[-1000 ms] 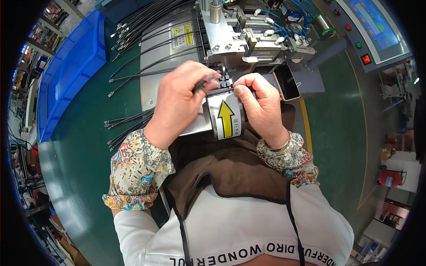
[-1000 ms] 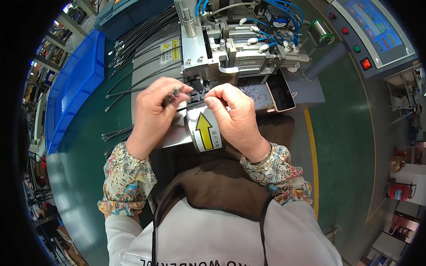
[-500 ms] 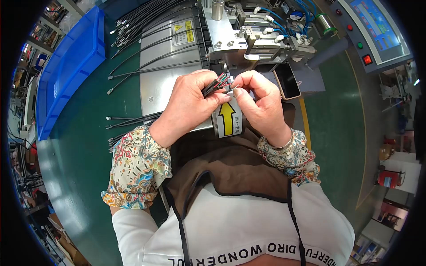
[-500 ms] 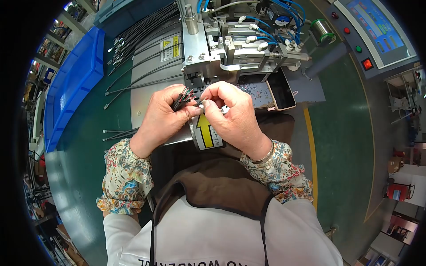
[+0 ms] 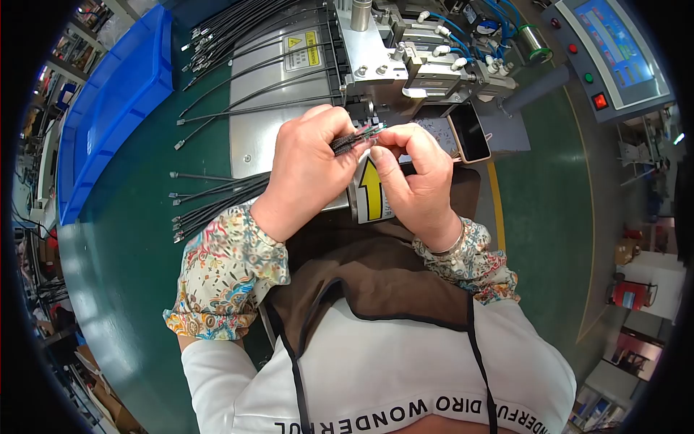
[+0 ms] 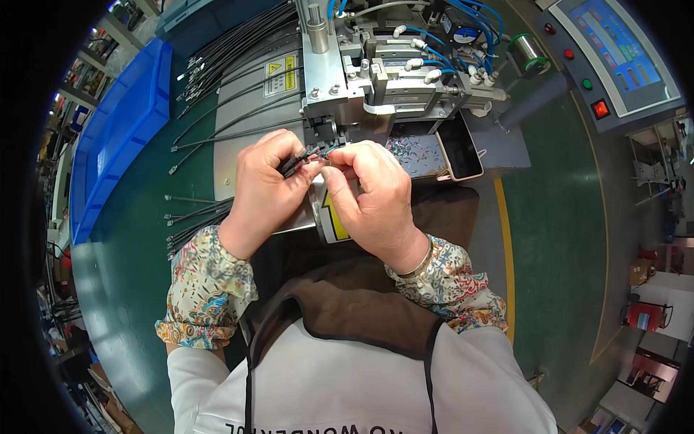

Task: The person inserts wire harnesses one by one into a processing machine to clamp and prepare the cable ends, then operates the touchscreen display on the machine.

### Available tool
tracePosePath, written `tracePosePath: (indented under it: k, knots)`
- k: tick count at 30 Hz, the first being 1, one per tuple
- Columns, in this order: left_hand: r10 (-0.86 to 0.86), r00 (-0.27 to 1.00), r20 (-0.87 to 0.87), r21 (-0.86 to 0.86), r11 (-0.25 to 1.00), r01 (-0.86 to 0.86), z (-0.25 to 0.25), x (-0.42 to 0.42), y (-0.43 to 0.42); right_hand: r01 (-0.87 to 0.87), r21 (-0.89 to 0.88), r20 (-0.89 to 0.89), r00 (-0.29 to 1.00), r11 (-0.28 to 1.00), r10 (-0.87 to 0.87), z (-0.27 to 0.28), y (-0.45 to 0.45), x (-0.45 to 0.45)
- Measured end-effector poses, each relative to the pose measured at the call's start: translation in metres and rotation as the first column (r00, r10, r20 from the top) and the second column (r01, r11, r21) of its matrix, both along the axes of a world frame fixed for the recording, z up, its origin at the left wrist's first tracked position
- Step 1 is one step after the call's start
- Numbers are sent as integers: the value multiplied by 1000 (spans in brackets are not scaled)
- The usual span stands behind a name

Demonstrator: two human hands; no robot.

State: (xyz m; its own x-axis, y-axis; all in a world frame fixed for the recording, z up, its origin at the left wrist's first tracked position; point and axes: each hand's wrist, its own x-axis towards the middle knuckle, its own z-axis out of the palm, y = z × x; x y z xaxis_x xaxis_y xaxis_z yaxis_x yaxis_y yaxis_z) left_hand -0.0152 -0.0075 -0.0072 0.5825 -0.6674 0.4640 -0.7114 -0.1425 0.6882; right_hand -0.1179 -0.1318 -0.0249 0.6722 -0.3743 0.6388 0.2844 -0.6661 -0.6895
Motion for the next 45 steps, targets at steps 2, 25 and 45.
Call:
tracePosePath:
  k: [2, 25, 45]
  knots:
    - [20, 972, 235, 35, 999, -29, 0, -2, 2, -3, -46, -80, 997, 999, 0, 6, -3, -1]
    - [-77, 882, 464, 295, 953, -72, -8, 0, -9, 46, 273, -170, 985, 961, 2, -45, -38, 12]
    - [-106, 864, 492, 340, 937, -78, -6, 3, -14, -7, 496, -191, 975, 868, 117, -59, -37, 18]
